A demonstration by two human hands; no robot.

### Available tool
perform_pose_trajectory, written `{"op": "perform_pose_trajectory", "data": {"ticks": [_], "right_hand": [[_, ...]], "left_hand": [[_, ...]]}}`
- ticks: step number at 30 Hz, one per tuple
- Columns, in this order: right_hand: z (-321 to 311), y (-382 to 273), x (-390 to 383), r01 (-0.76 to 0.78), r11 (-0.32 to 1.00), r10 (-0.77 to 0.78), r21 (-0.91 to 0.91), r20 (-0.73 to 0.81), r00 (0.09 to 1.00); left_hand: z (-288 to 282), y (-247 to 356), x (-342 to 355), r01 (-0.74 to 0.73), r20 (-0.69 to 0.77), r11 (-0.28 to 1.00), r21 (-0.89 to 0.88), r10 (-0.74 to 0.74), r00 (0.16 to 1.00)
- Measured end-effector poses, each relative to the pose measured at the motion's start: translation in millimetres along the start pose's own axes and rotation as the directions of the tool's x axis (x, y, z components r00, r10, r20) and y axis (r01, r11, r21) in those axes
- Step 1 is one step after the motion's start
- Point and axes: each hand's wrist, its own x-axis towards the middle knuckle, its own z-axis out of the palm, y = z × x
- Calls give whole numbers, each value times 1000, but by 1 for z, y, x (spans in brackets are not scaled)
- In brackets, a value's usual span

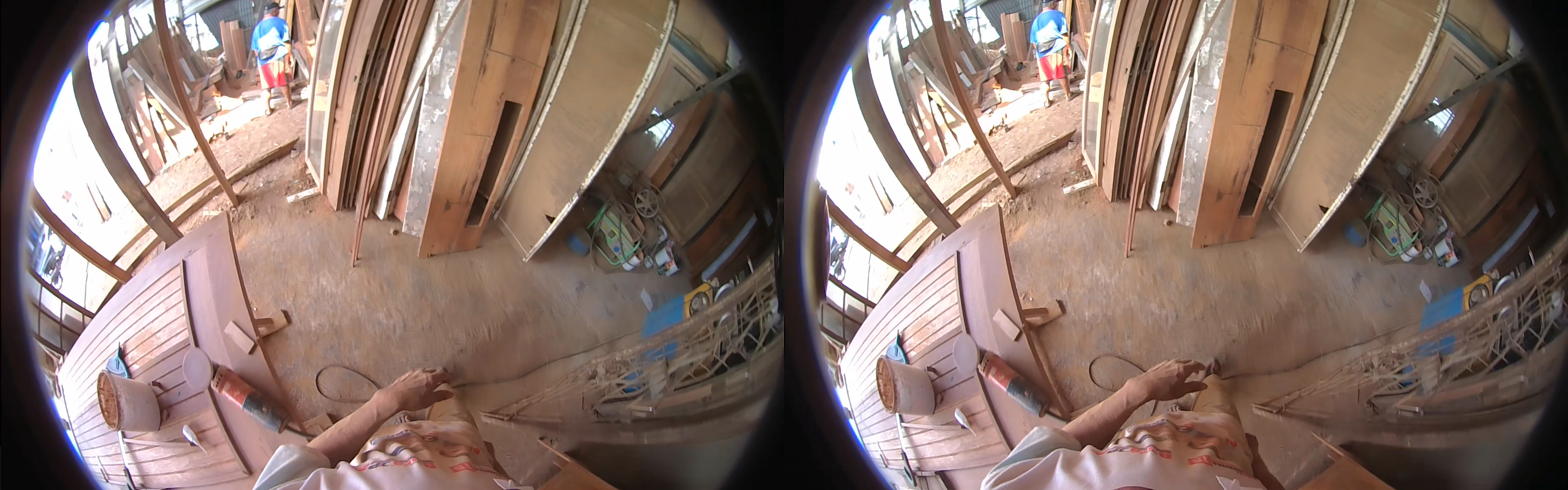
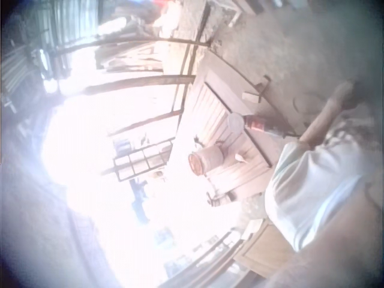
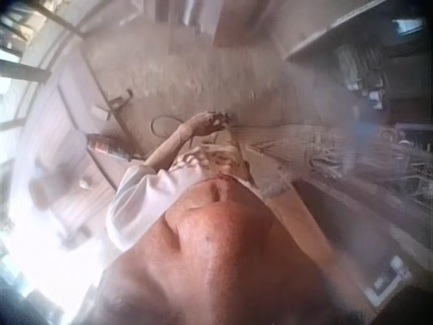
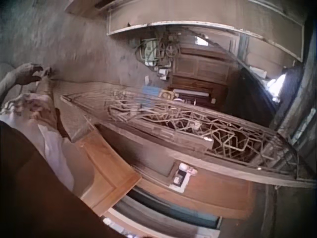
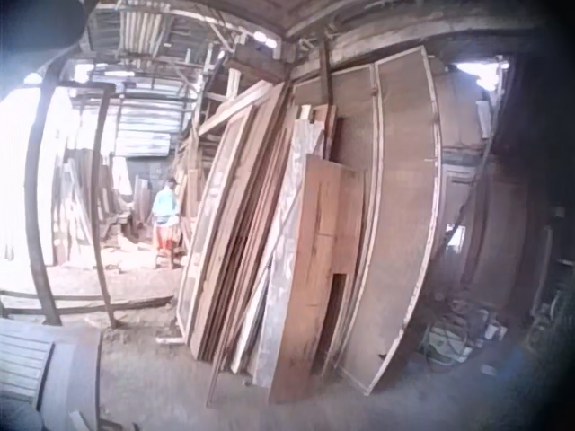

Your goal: The person fits and cuts a thin wood trim piece to the edge of a wooden panel by hand, using a small saw to trim the length.

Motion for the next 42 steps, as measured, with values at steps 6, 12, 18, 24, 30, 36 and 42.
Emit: {"op": "perform_pose_trajectory", "data": {"ticks": [6, 12, 18, 24, 30, 36, 42], "right_hand": [[-51, 1, 181, 295, 955, -294, -46, 23, 956], [-140, -125, 341, 107, 977, -116, 184, 41, 992], [-231, -275, 471, 127, 951, -174, 282, 151, 973], [-256, -379, 544, 290, 841, -386, 456, 131, 913], [-231, -378, 584, 261, 879, -382, 400, 262, 886], [-292, -407, 591, 138, 978, -181, 156, 310, 934], [-365, -570, 639, 364, 833, -428, 417, 68, 901]], "left_hand": [[-34, -59, 53, 116, 12, 978, -171, -115, 993], [-115, -110, 96, 394, -152, 910, -130, -411, 899], [-195, -144, 123, 544, -367, 793, -275, -609, 703], [-260, -159, 158, 605, -236, 689, -398, -715, 659], [-366, -237, 248, 397, -332, 824, -404, -537, 776], [-527, -297, 345, 162, -591, 922, -353, -354, 725], [-663, -347, 455, 61, -908, 992, -109, -125, 401]]}}
